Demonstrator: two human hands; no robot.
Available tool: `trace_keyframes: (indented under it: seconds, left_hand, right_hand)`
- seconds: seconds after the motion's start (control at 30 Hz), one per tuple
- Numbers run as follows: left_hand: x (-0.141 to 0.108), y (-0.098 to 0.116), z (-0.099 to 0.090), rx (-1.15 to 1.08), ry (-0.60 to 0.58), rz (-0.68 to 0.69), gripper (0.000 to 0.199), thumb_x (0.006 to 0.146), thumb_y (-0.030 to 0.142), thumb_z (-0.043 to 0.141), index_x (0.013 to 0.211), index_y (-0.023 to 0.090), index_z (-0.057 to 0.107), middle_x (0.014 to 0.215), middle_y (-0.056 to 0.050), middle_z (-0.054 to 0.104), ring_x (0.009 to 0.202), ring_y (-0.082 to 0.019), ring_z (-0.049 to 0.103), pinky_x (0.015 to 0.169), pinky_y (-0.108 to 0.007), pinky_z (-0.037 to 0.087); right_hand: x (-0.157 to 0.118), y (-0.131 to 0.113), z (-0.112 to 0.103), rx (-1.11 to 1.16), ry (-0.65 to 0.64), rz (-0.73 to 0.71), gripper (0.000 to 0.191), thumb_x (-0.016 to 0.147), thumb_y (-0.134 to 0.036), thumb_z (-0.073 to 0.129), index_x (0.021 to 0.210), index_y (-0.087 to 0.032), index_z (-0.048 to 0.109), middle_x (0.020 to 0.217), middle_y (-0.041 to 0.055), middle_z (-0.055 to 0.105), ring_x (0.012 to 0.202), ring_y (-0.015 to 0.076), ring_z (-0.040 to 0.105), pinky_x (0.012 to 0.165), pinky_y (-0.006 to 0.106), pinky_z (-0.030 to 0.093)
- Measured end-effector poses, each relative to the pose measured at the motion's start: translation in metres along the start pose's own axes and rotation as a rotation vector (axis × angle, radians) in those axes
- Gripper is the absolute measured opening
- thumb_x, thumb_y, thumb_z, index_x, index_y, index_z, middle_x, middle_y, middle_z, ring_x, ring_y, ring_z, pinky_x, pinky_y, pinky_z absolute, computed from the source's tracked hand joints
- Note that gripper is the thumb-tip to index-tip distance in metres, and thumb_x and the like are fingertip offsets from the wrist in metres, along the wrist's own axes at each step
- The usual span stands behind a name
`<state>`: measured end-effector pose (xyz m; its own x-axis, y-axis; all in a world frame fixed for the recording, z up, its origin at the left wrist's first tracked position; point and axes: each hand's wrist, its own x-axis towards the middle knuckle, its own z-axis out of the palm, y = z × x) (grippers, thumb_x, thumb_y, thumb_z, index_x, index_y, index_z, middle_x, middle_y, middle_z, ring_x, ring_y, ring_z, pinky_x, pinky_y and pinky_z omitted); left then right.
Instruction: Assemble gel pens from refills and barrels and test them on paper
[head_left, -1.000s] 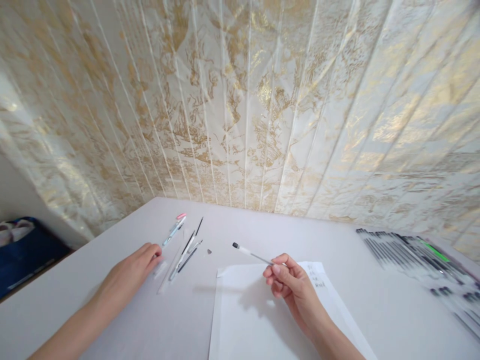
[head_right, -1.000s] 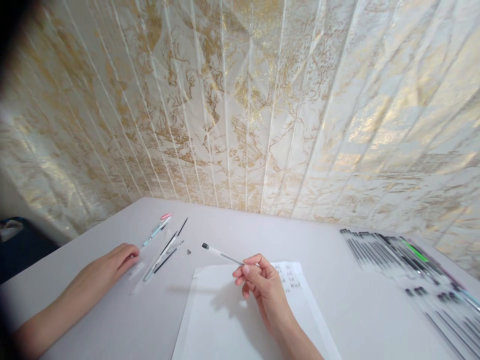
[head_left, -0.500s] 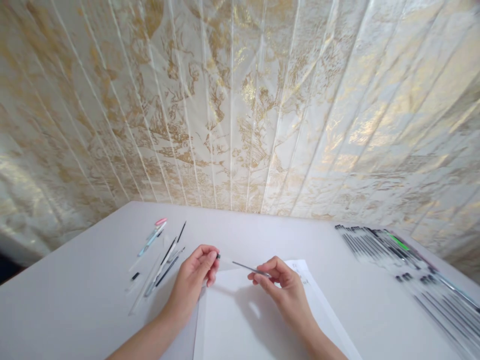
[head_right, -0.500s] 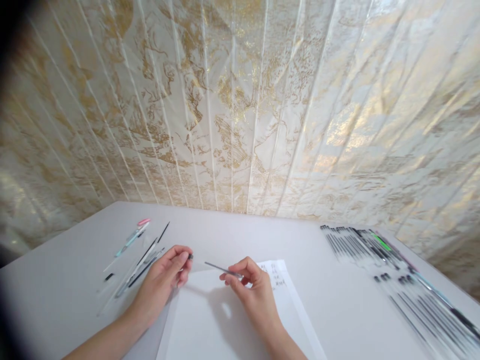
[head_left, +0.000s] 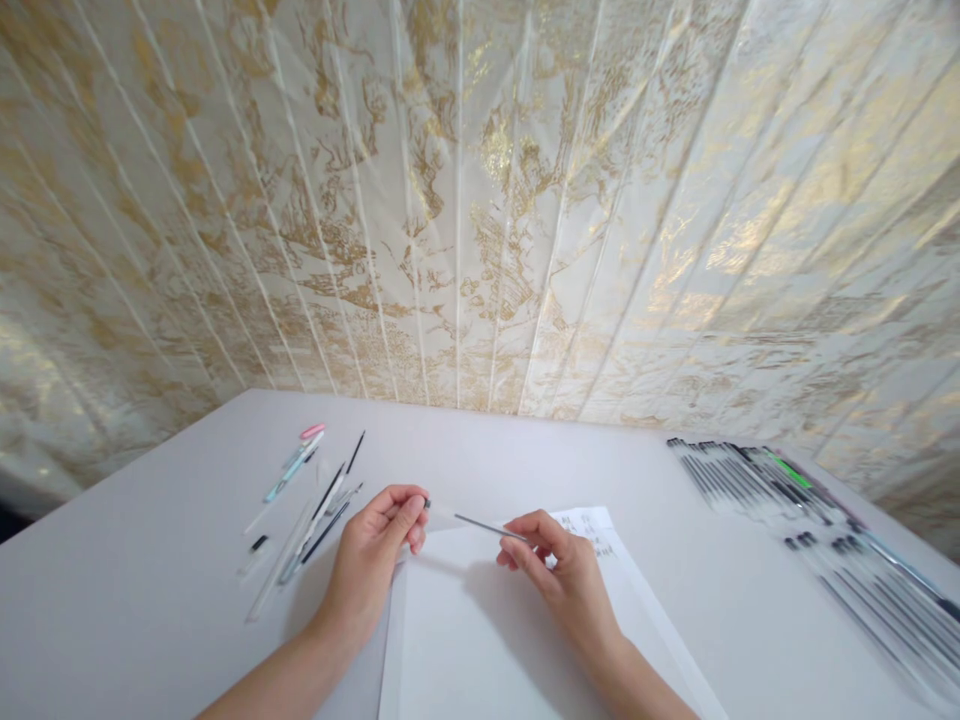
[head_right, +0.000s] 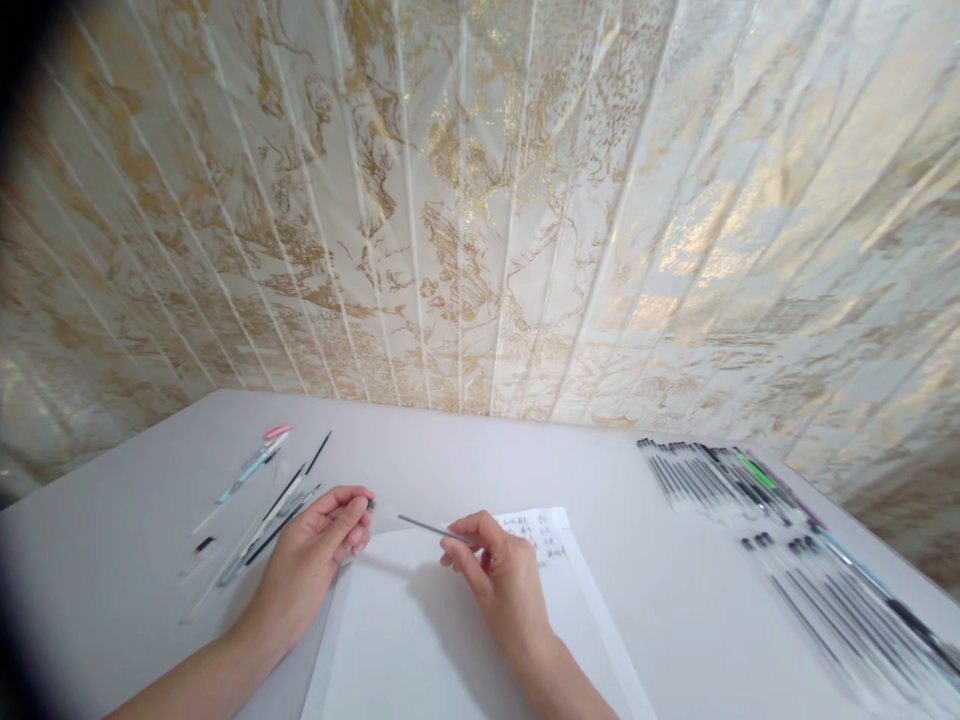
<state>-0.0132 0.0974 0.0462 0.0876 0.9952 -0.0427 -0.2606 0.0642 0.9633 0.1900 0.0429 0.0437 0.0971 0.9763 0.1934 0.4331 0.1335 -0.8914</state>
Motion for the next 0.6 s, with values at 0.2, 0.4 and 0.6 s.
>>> trace_keyframes:
  seconds: [0.2, 0.4, 0.6]
  left_hand:
    - [-0.0005, 0.0001, -0.0006, 0.059, 0.019, 0.046, 0.029, 0.077, 0.046, 0.07, 0.083, 0.018, 0.064, 0.061, 0.004, 0.058, 0.054, -0.008, 0.048, 0.056, -0.021, 0.036]
    - [-0.0019, -0.0016, -0.0019, 0.051, 0.012, 0.011, 0.03, 0.077, 0.046, 0.07, 0.078, 0.017, 0.062, 0.06, 0.005, 0.057, 0.05, -0.006, 0.046, 0.053, -0.02, 0.036]
    - [-0.0019, -0.0045, -0.0027, -0.005, 0.022, -0.034, 0.03, 0.076, 0.044, 0.071, 0.074, 0.017, 0.06, 0.059, 0.006, 0.055, 0.048, -0.006, 0.044, 0.051, -0.02, 0.038]
  right_hand:
    - [-0.0026, -0.0025, -0.0013, -0.174, -0.038, -0.028, 0.032, 0.093, -0.046, 0.047, 0.074, -0.022, 0.057, 0.059, -0.002, 0.067, 0.049, 0.0134, 0.052, 0.052, 0.023, 0.036]
    - [-0.0029, -0.0002, 0.0006, -0.196, 0.0, -0.103, 0.023, 0.093, -0.038, 0.05, 0.078, -0.022, 0.056, 0.063, -0.003, 0.064, 0.053, 0.013, 0.052, 0.052, 0.022, 0.037]
    - [-0.0042, 0.0029, 0.0032, -0.202, 0.111, -0.366, 0.006, 0.089, -0.02, 0.056, 0.084, -0.023, 0.055, 0.072, -0.001, 0.061, 0.064, 0.0145, 0.055, 0.06, 0.023, 0.044]
